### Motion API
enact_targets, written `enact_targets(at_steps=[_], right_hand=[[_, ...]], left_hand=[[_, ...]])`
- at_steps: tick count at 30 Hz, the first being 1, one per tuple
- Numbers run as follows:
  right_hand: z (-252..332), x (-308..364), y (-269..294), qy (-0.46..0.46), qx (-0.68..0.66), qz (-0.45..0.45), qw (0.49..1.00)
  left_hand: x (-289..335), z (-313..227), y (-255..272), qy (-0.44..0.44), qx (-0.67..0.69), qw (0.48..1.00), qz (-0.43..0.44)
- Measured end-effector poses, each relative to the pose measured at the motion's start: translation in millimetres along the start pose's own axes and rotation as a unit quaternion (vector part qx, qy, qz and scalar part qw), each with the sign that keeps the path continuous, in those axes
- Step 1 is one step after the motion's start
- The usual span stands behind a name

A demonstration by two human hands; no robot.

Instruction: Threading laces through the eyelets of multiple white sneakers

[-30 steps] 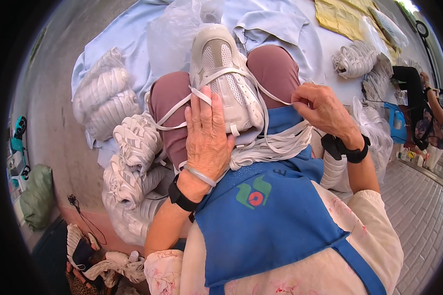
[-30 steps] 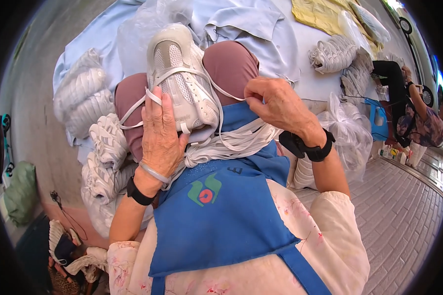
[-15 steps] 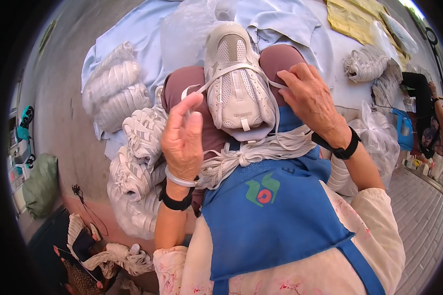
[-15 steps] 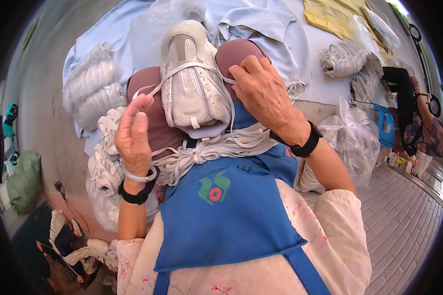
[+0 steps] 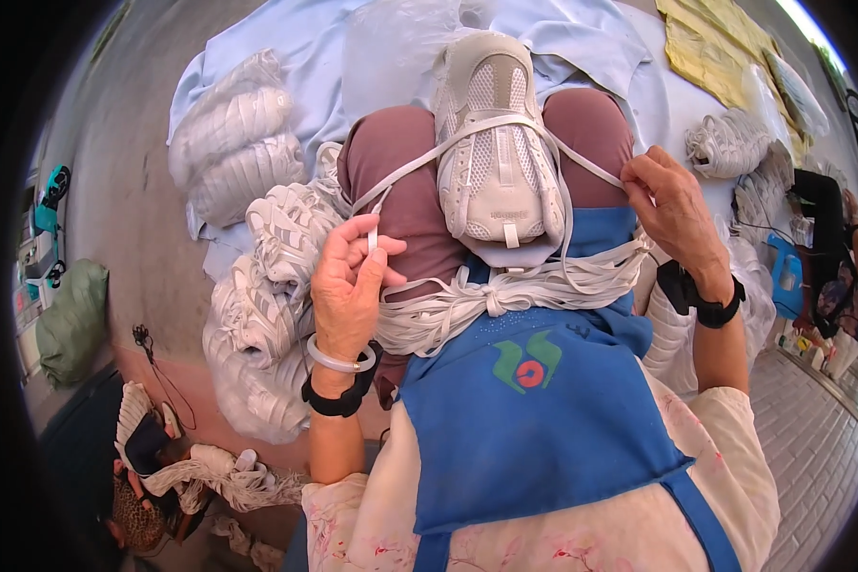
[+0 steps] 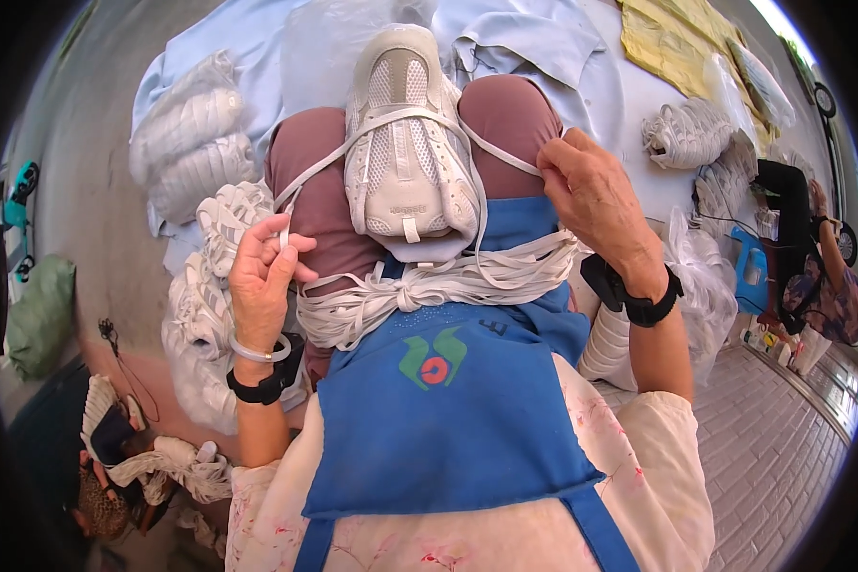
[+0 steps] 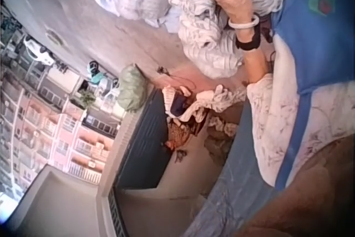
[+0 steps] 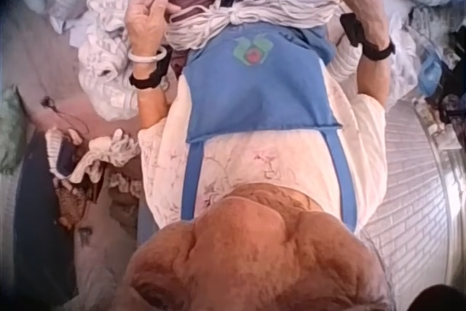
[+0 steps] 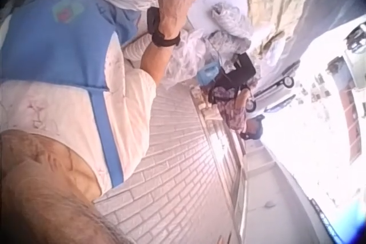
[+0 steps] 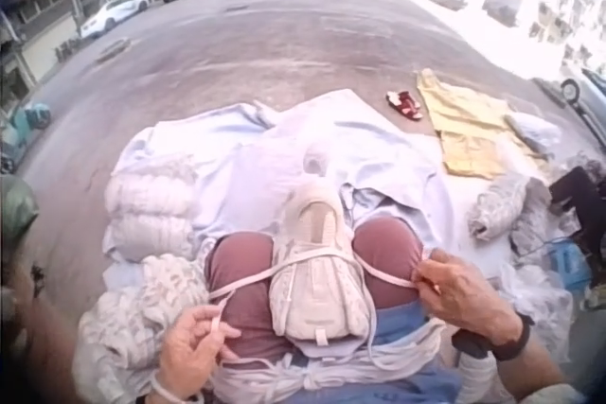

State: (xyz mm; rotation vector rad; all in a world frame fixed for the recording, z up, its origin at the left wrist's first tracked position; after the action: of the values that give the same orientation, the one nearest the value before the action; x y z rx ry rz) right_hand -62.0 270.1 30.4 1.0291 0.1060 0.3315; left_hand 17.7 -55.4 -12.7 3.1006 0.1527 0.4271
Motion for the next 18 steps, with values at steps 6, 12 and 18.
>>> enact_targets(at_steps=[6,12,18], right_hand=[[20.7,-3.6,-1.7,0.005,0.017,-0.038,0.999],[24.0,-15.3,-33.9,0.116,0.098,-0.084,0.985],[7.5,-12.8,-9.7,-0.038,-0.253,0.022,0.966]], left_hand=[[-7.2,2.4,4.3,0.032,-0.037,0.999,0.013],[-21.0,-26.0,-18.2,-0.051,-0.038,0.998,0.008],[-25.4,-40.0,-50.6,-0.163,-0.089,0.983,0.018]])
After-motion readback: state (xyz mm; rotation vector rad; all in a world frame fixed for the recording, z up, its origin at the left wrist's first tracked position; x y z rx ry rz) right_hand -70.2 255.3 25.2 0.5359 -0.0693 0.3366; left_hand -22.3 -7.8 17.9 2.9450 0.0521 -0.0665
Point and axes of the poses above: each hand's wrist, its own x-axis away from the middle knuckle, its own y-axis out of the back of the hand, z = x × y, the point moved 5 cm from there along -x, towards the middle knuckle
